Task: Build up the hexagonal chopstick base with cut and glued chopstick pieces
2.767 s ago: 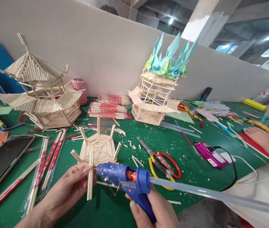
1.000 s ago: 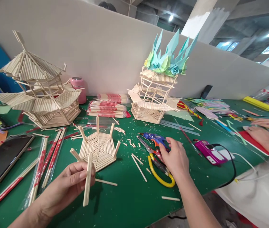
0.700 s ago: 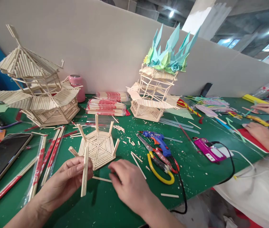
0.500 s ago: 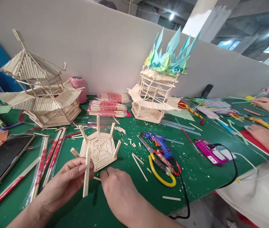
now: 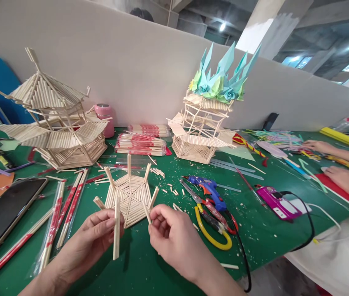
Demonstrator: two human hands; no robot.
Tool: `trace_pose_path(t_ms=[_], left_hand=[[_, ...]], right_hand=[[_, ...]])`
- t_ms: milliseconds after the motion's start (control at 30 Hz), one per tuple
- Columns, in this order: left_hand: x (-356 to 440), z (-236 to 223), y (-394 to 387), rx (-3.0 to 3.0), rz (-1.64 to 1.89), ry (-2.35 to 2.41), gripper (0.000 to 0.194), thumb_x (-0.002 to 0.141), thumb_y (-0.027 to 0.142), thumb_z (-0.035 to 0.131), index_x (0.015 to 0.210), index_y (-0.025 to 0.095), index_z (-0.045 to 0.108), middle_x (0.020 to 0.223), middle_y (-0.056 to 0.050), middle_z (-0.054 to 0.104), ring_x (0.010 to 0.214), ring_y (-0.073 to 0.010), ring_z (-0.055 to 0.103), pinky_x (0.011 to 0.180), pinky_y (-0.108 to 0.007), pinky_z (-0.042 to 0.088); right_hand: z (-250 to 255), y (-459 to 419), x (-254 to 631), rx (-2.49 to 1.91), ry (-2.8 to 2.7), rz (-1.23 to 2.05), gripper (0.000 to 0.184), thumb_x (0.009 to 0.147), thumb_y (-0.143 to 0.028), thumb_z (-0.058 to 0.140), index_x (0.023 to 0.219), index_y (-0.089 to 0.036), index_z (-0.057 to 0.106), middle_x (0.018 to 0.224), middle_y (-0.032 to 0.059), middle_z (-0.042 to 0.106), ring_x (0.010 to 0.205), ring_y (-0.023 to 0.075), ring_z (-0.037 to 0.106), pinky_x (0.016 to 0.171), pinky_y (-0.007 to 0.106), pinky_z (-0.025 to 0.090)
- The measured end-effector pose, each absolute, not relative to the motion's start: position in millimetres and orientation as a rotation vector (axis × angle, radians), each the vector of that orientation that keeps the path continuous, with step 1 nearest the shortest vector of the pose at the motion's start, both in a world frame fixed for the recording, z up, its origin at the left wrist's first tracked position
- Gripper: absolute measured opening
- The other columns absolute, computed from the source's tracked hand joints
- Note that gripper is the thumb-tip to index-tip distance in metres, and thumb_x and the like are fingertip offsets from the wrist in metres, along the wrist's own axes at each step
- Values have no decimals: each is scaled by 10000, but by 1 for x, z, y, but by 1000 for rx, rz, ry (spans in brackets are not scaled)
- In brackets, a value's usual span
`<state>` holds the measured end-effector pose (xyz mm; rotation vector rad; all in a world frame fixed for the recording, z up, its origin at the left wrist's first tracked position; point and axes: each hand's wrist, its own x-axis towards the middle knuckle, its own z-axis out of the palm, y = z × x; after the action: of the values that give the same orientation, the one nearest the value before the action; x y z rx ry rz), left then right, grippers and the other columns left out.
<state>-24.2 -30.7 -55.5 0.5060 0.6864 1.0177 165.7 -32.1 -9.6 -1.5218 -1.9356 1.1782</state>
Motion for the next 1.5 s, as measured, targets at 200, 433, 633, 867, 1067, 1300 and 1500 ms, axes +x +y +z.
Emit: trace_pose_path(t_ms=[200,433,633,867,1067,1300,1500], left_hand=[[-22,-56,-31,517,1052,707,101,661,264,724,674,171,688,527,41,483,533,-61,385,563,-173,335],[-22,-59,-32,567,1080,766,96,677,265,712,682,173,684,536,43,483,564,-74,392,593,-189,332],[-22,-59,-30,615,1071,834,124,665,289,717,676,172,678,581,27,523,577,-85,400,606,-212,338],[-21,-57,-32,604,1071,871,151,623,301,745,656,168,682,572,28,528,559,-81,397,573,-203,330],[-20,-55,-32,623,1071,889,163,601,313,757,632,170,684,574,22,532,561,-86,389,562,-202,323],[-19,-56,-32,639,1056,894,157,612,309,749,638,170,681,595,18,535,581,-92,388,576,-205,321],[-20,-54,-32,657,1052,911,166,614,317,744,642,167,679,585,23,527,573,-92,386,567,-208,311]], right_hand=[[-7,-36,151,-1284,-1633,1386,100,810,-254,521,747,-177,511,606,-49,424,543,85,388,487,186,356],[-13,-38,135,-1262,-1545,1419,131,810,-265,534,737,-156,528,616,-43,434,551,81,379,498,182,346],[-11,-38,131,-1271,-1557,1412,154,802,-268,528,693,-160,512,587,-54,415,528,76,372,488,173,346],[-13,-33,125,-1358,-1656,1233,152,797,-255,516,697,-148,558,588,-27,493,524,88,419,484,185,367],[-14,-30,123,-1378,-1714,1151,145,791,-240,514,702,-151,586,593,-15,533,521,94,457,475,185,382],[-13,-29,123,-1373,-1736,1117,153,790,-222,507,674,-155,581,574,-22,529,509,93,460,469,183,377],[-11,-28,124,-1379,-1783,1092,158,790,-213,500,668,-157,585,564,-26,503,513,99,447,469,187,367]])
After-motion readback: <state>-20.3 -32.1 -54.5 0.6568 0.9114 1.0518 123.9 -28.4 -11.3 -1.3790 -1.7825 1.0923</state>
